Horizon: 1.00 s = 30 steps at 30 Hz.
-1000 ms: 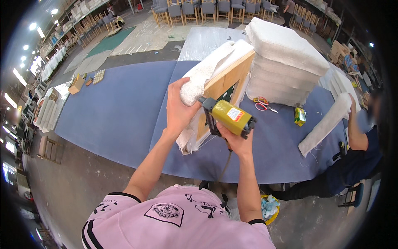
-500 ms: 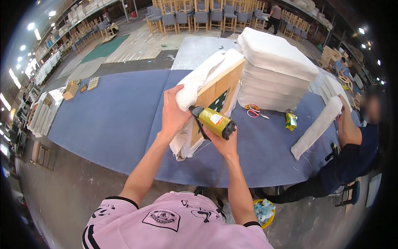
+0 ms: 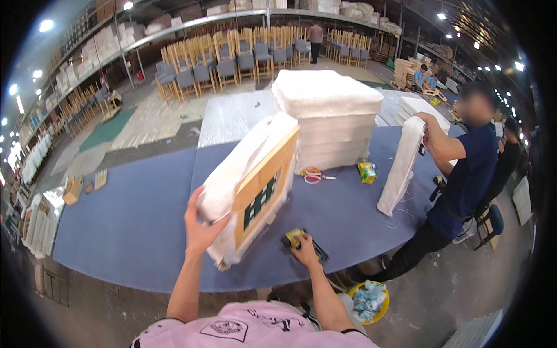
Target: The person wraps white fabric around a rectangular cushion frame and secures it using a staple gun. They repeatedly pull the fabric taut, staple it to the wooden frame, and flip the cushion to work on different sides.
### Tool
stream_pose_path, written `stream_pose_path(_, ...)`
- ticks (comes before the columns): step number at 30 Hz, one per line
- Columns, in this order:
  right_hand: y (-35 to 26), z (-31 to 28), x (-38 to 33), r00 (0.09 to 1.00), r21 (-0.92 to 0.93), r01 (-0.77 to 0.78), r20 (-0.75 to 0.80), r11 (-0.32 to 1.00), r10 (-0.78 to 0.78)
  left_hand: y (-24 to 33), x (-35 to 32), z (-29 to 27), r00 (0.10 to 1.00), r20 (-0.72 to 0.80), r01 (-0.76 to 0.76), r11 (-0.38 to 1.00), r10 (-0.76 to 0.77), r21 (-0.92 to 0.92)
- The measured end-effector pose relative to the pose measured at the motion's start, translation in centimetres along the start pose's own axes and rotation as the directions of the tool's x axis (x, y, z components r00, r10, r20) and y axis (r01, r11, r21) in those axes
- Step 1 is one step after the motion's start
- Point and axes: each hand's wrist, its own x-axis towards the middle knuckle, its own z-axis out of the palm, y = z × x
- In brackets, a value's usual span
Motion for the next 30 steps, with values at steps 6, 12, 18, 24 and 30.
stream_pose_path(6, 5.1, 0.1, -4.5, 0.981, -0.074, -0.073, 0.177, 0.995, 0.086, -0.9, 3.3, -13.1, 0.906, 0.393, 0.243, 0.953, -0.156, -0.179)
stream_pose_path(12, -3.0, -3.9, 2.6, 0.987, -0.032, 0.131, -0.094, 0.991, -0.133, 1.4, 11.0, -12.2, 0.754, 0.614, 0.033, 0.946, -0.235, 0.321)
stream_pose_path(18, -25.3, -9.8, 8.1, 0.780, 0.052, 0.586, -0.306, 0.808, -0.546, 4.0, 20.6, -0.9, 0.511, 0.820, -0.363, 0.799, -0.260, 0.479)
stream_pose_path(24, -27.5, -10.0, 9.4, 0.675, -0.219, 0.652, -0.267, 0.726, -0.688, 6.5, 23.2, 7.0, 0.535, 0.808, -0.559, 0.613, -0.248, 0.558)
stream_pose_path(30, -26.9, -9.4, 8.2, 0.698, -0.136, 0.641, -0.307, 0.755, -0.647, 4.9, 23.7, 10.6, 0.637, 0.770, -0.735, 0.291, -0.012, 0.612)
